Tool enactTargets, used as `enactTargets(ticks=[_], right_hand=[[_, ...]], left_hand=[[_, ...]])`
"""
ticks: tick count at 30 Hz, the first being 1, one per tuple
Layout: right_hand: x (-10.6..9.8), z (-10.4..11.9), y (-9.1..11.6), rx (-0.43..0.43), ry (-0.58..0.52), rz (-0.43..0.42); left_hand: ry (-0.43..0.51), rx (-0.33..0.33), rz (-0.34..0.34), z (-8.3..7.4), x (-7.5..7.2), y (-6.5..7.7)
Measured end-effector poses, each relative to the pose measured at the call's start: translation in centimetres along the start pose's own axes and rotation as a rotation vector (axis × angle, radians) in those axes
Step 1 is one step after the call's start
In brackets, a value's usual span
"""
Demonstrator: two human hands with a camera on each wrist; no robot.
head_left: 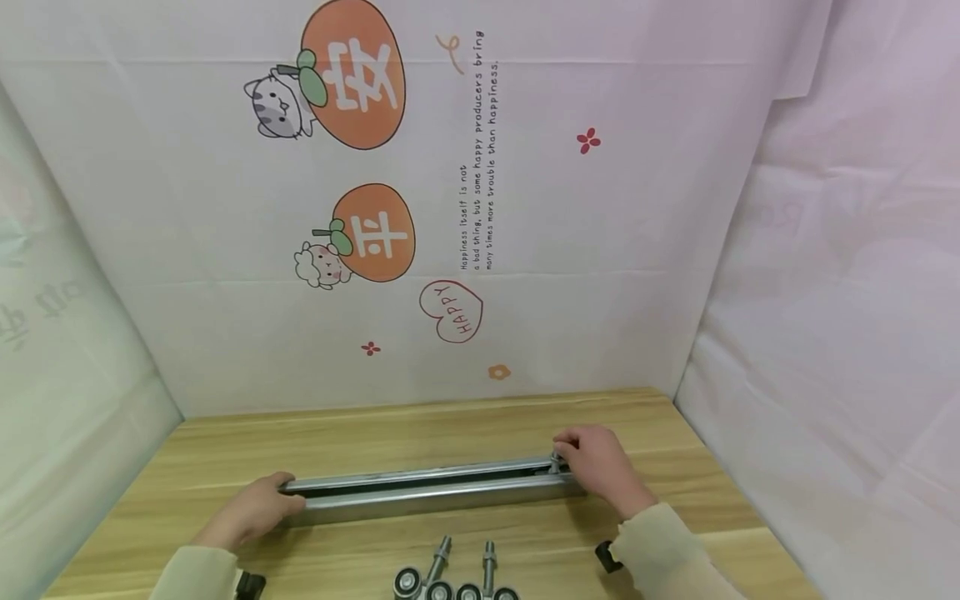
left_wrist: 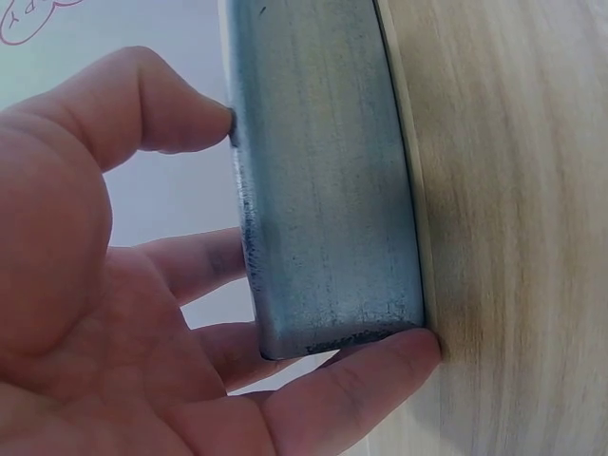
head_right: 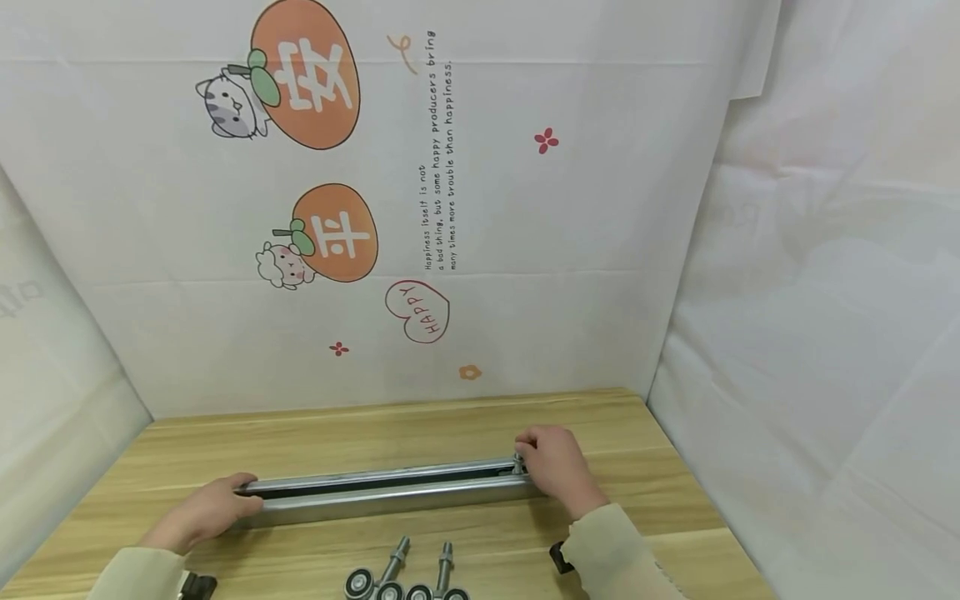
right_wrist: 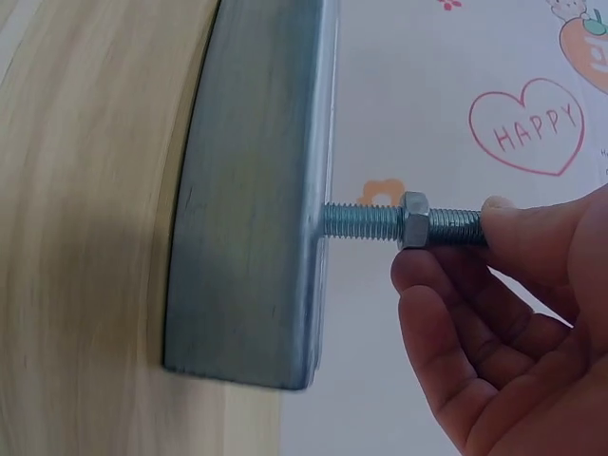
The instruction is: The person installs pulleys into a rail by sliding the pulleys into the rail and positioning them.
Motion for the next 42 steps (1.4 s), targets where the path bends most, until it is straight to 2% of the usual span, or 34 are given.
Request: enactTargets(ticks=[5, 17, 23, 31, 42], right_hand=[[0.7, 0.8, -0.2, -0.002, -0.026, 0.006], [2.7, 3.3, -0.8, -0.091, -0.025, 0.034], [3.4, 4.6, -0.9, -0.123, -0.017, 0.053], [4.5, 6.3, -0.9, -0.221, 0.000, 0.064], [6.2, 8.4, -1.5, -0.242, 0.003, 0.111]], left_hand=[[-0.011, 0.001, -0.001, 0.2, 0.0, -0.1], [-0.019, 0.019, -0.016, 0.2, 0.1, 0.0], [-0.005, -0.011, -0.003, 0.2, 0.2, -0.1], [0.010, -0.019, 0.004, 0.3, 0.3, -0.2], [0.045, -0.021, 0.008, 0.0, 0.1, 0.0]])
Point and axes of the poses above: each hand's wrist, its own y-axis away from the middle knuckle, its own x-axis out of the palm, z = x × y, the point moved 2 cm from there along -y, towards the middle knuckle, and after that the axes turned 2 degrees about z, right-handed, at the moved point
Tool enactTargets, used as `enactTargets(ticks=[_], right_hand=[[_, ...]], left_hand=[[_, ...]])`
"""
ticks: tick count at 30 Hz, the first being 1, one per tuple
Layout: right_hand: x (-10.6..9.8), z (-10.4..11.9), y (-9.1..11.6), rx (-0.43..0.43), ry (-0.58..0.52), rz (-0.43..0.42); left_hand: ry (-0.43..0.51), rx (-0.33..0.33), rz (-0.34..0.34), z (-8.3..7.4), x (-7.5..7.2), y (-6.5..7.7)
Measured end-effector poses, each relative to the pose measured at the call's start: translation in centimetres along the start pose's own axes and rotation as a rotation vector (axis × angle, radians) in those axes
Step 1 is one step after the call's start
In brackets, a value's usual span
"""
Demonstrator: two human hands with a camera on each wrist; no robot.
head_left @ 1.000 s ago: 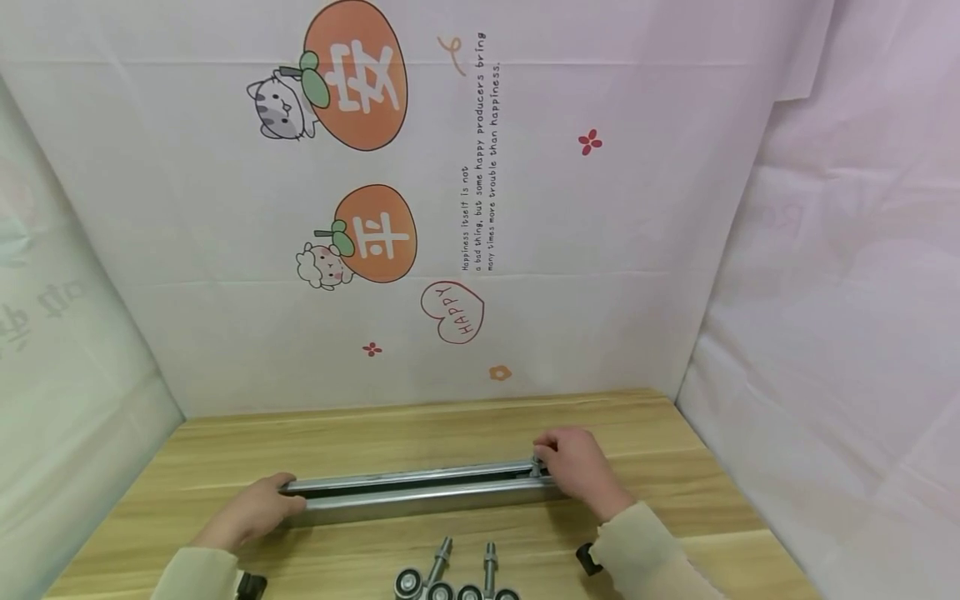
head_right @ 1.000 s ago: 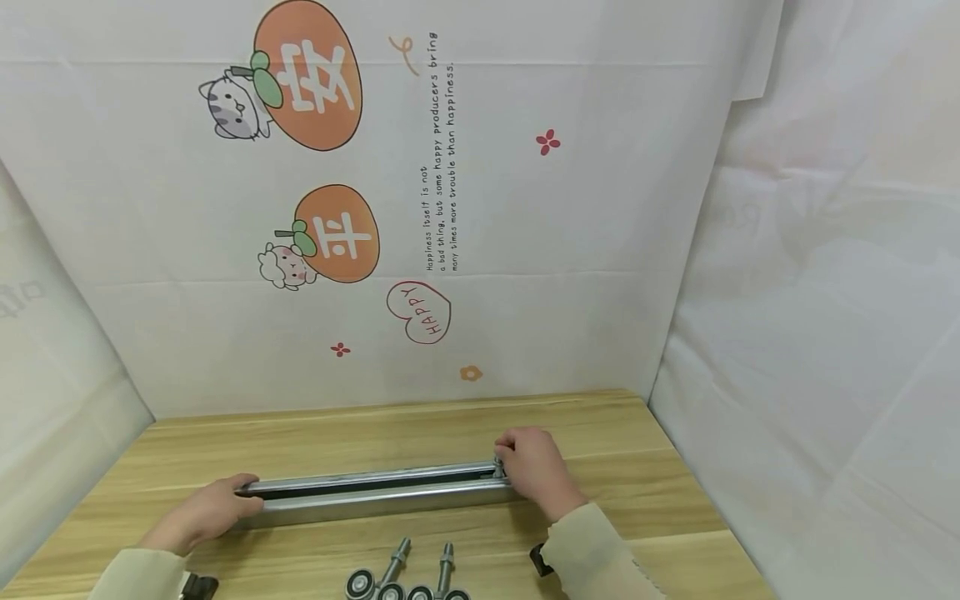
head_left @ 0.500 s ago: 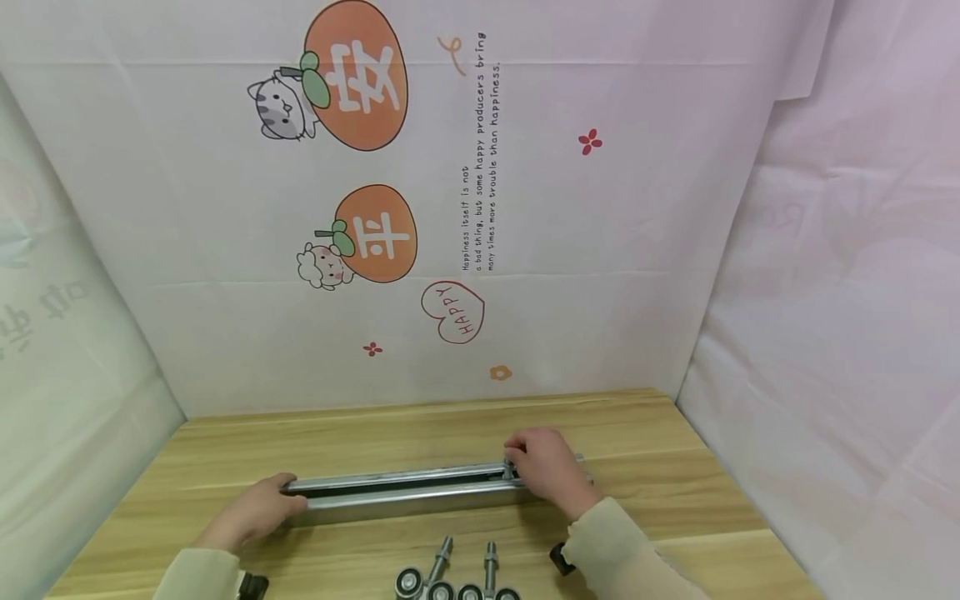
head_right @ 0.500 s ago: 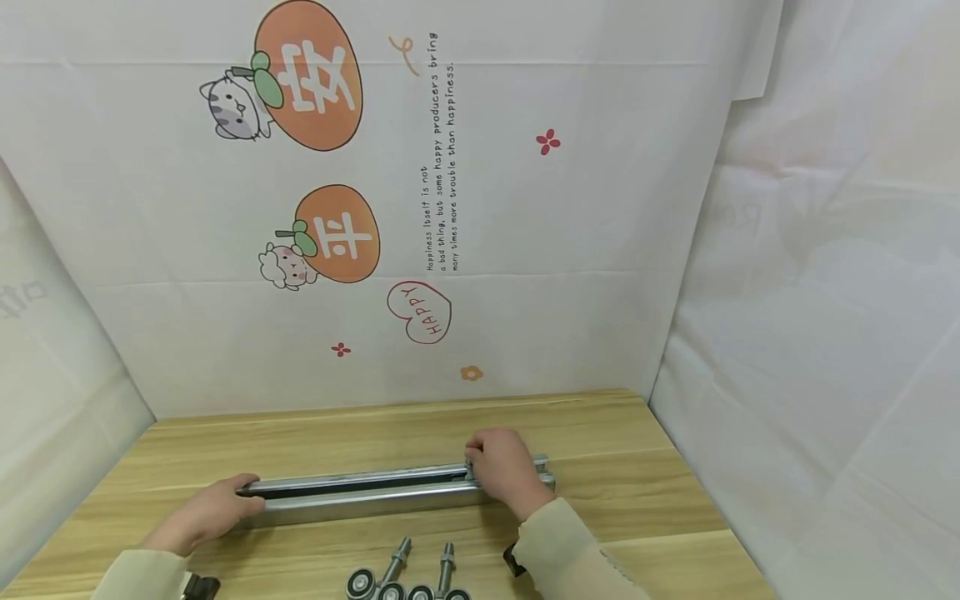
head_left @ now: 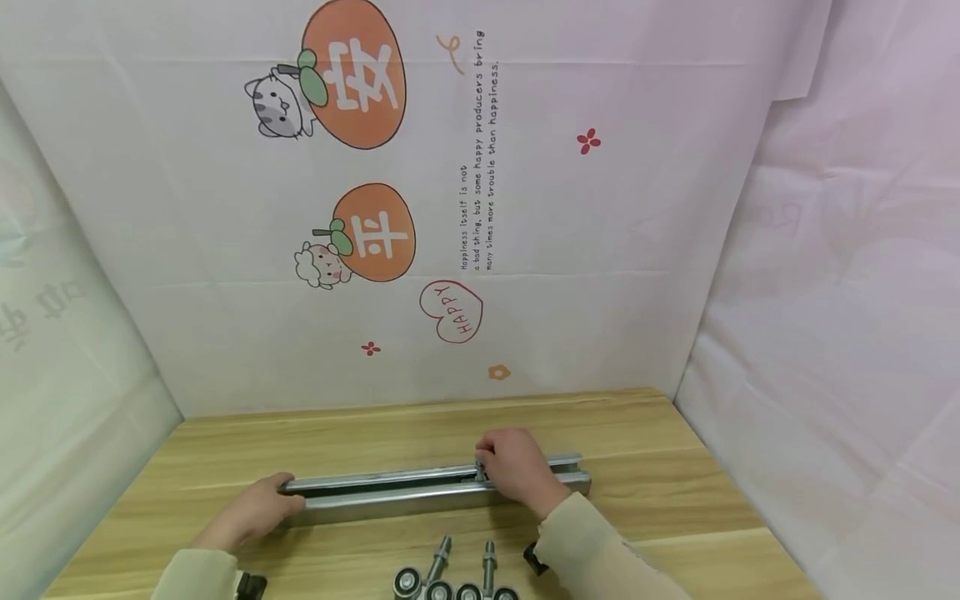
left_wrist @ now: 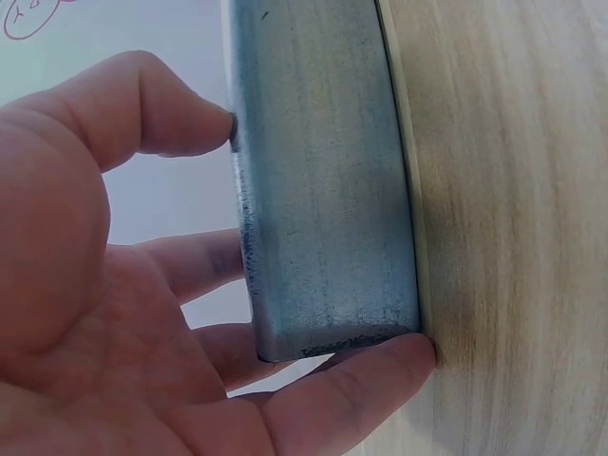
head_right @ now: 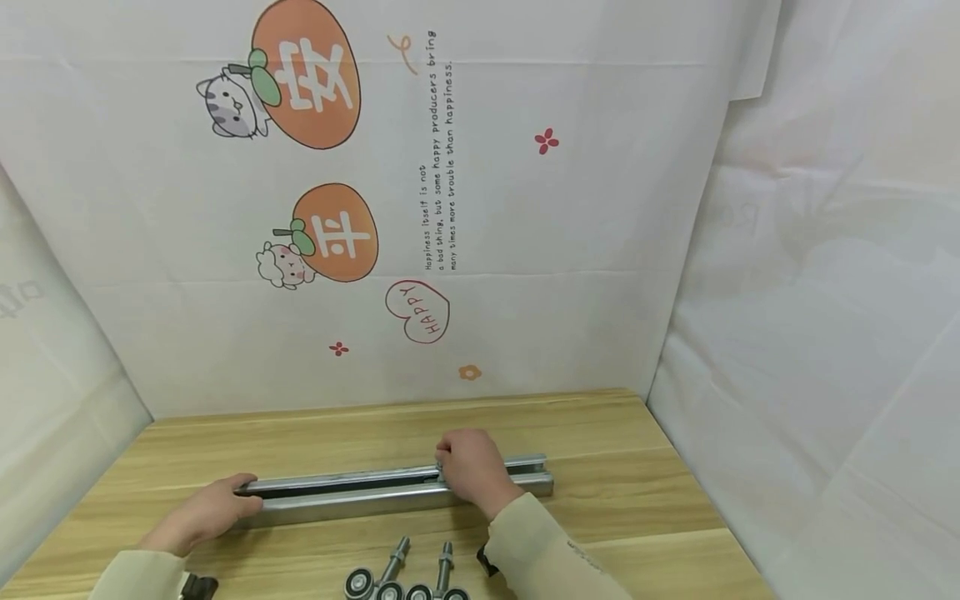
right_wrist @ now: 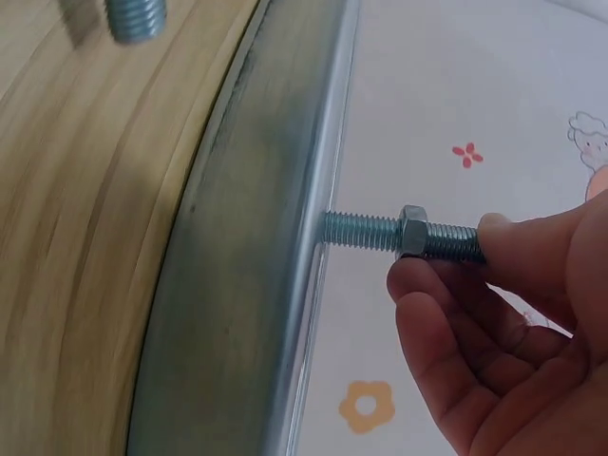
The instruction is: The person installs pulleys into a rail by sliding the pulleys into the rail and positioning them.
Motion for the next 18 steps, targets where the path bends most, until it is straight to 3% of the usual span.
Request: enactTargets(ticks=[18], right_hand=[[2.6, 4.7, -2.0, -0.064, 0.021, 0.031]], left_hand=[[-0.029, 0.025, -0.010, -0.1, -0.1, 0.0]])
Point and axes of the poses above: each hand's wrist, its own y-axis away from the middle knuckle, its own x-axis out of the palm, z = x × y, the point moved 2 cm from there along -y, towards the middle knuckle, and after that the axes turned 2 degrees about z, right-handed, at the moved point
